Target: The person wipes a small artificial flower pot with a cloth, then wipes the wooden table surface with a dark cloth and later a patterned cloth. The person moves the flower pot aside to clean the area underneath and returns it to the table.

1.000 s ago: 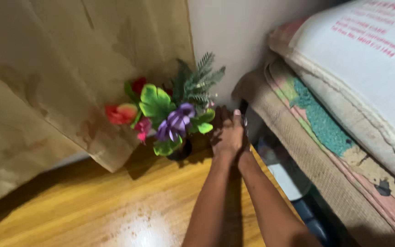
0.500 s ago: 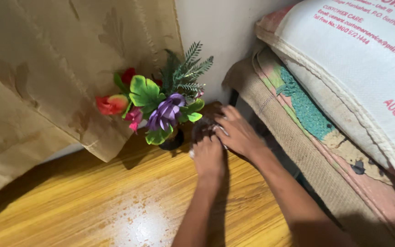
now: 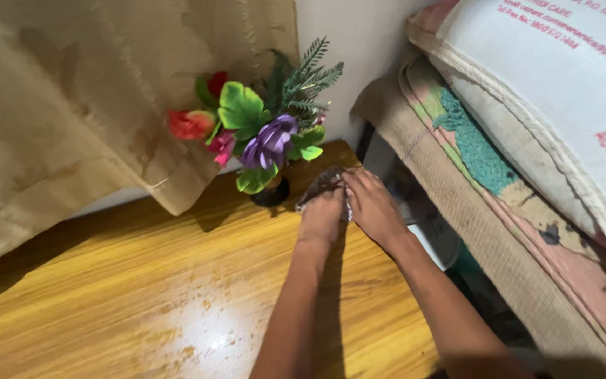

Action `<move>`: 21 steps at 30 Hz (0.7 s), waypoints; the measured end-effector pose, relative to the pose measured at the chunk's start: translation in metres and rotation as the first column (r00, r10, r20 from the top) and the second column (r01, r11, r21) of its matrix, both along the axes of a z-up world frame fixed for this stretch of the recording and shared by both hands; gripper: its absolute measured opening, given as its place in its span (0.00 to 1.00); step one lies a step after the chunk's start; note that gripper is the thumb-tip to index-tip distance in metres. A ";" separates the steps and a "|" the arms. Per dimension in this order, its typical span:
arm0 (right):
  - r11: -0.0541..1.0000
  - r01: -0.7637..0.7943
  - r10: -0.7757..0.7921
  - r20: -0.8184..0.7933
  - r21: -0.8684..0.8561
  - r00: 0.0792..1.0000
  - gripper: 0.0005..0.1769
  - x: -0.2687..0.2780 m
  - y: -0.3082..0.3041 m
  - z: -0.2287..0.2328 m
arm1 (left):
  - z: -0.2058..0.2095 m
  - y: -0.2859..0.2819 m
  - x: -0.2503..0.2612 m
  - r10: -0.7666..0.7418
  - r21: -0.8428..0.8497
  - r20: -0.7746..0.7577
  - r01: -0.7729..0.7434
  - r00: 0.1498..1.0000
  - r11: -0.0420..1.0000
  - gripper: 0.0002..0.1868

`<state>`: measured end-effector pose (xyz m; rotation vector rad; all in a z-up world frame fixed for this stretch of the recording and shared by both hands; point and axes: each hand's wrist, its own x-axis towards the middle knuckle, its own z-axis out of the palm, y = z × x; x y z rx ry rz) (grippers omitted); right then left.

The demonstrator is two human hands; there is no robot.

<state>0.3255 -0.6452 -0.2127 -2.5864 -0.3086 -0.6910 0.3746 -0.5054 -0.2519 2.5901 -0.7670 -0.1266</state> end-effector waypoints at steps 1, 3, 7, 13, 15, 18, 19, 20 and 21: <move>1.000 -0.015 0.015 0.034 0.015 0.999 0.20 -0.015 0.004 0.003 | 0.001 0.003 -0.014 -0.022 -0.089 0.130 0.034 0.991 0.995 0.30; 0.999 -0.008 0.007 0.039 0.037 0.999 0.24 -0.049 0.016 0.007 | -0.001 0.007 -0.046 -0.040 -0.165 0.277 0.089 0.960 0.982 0.37; 0.993 0.113 -0.112 -0.040 0.041 0.993 0.25 -0.128 0.033 0.020 | -0.008 0.009 -0.109 -0.111 -0.122 0.323 0.157 0.940 0.980 0.38; 0.958 0.284 -0.281 -0.060 0.040 0.958 0.26 -0.276 0.076 0.026 | -0.014 0.032 -0.247 -0.210 -0.156 0.337 0.274 0.918 0.949 0.30; 0.944 0.328 -0.326 -0.056 0.029 0.944 0.26 -0.308 0.104 0.027 | -0.012 0.054 -0.281 -0.230 -0.104 0.367 0.285 0.901 0.953 0.29; 0.922 0.388 -0.387 -0.014 0.016 0.922 0.26 -0.320 0.154 0.031 | -0.005 0.102 -0.298 -0.220 -0.080 0.443 0.283 0.869 0.956 0.28; 0.917 0.399 -0.399 -0.003 0.003 0.917 0.25 -0.318 0.176 0.031 | -0.003 0.125 -0.298 -0.206 -0.127 0.439 0.288 0.875 0.949 0.27; 0.912 0.410 -0.410 0.007 -0.008 0.912 0.24 -0.315 0.197 0.031 | -0.001 0.148 -0.295 -0.193 -0.173 0.434 0.292 0.880 0.941 0.26; 0.913 0.407 -0.407 0.015 -0.009 0.913 0.25 -0.312 0.226 0.029 | 0.000 0.184 -0.291 -0.198 -0.185 0.449 0.308 0.871 0.933 0.27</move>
